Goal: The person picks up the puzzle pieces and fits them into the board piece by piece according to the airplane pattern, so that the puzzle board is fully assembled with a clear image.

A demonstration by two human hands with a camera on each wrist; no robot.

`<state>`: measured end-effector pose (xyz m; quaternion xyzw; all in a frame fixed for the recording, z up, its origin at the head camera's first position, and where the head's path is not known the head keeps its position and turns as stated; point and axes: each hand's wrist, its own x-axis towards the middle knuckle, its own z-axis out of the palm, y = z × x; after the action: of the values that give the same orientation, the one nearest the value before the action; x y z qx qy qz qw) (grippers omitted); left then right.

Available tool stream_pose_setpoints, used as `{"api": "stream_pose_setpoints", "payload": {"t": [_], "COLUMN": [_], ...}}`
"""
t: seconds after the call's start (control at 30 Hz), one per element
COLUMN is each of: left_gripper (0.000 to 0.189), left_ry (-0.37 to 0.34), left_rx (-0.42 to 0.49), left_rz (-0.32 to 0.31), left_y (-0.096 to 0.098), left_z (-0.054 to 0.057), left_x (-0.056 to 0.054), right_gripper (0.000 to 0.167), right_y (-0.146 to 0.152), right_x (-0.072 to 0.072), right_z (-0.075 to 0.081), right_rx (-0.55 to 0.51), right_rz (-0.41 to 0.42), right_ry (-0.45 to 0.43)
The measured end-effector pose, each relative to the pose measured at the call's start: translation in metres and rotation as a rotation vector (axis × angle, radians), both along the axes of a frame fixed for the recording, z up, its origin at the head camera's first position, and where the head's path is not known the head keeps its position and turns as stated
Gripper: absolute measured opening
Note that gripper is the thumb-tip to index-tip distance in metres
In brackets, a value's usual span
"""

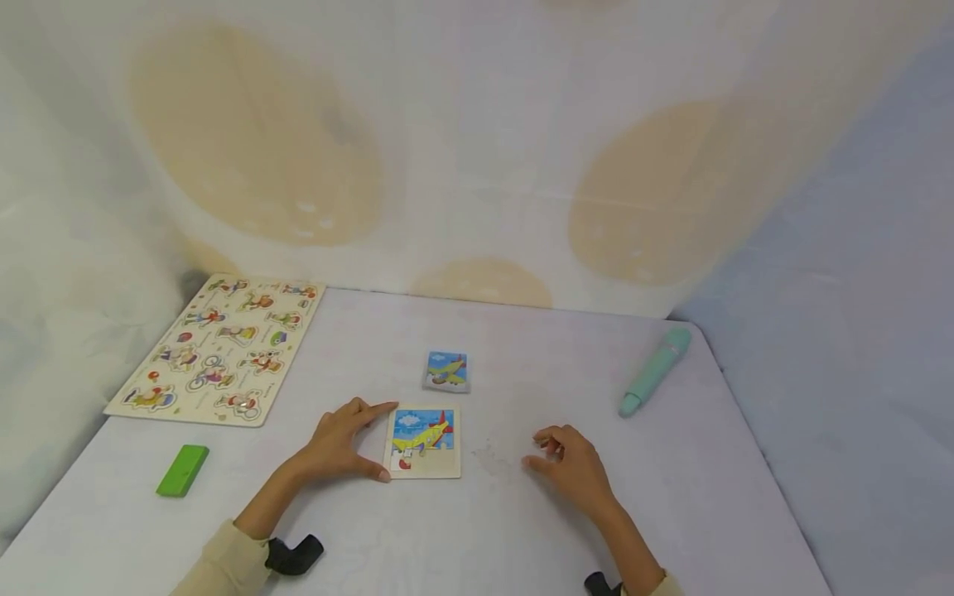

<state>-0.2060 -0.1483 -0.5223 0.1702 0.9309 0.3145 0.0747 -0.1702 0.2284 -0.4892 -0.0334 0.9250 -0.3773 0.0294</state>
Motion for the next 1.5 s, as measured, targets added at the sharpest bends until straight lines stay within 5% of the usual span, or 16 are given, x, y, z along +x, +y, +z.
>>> {"api": "stream_pose_setpoints", "payload": {"t": [0.33, 0.83, 1.5], "left_gripper": [0.103, 0.103, 0.104], "left_ry": [0.018, 0.044, 0.028], "left_rx": [-0.002, -0.001, 0.001], "left_rz": [0.000, -0.007, 0.001], "left_y": [0.000, 0.000, 0.000], "left_z": [-0.001, 0.001, 0.001], "left_x": [0.000, 0.001, 0.001], "right_gripper": [0.052, 0.043, 0.039], "right_y": [0.010, 0.012, 0.003], "right_x": [-0.003, -0.005, -0.004], "right_z": [0.002, -0.007, 0.002], "right_rx": [0.150, 0.206, 0.343], "right_rz": [-0.155, -0.151, -0.112], "right_ry": [-0.027, -0.005, 0.105]}}
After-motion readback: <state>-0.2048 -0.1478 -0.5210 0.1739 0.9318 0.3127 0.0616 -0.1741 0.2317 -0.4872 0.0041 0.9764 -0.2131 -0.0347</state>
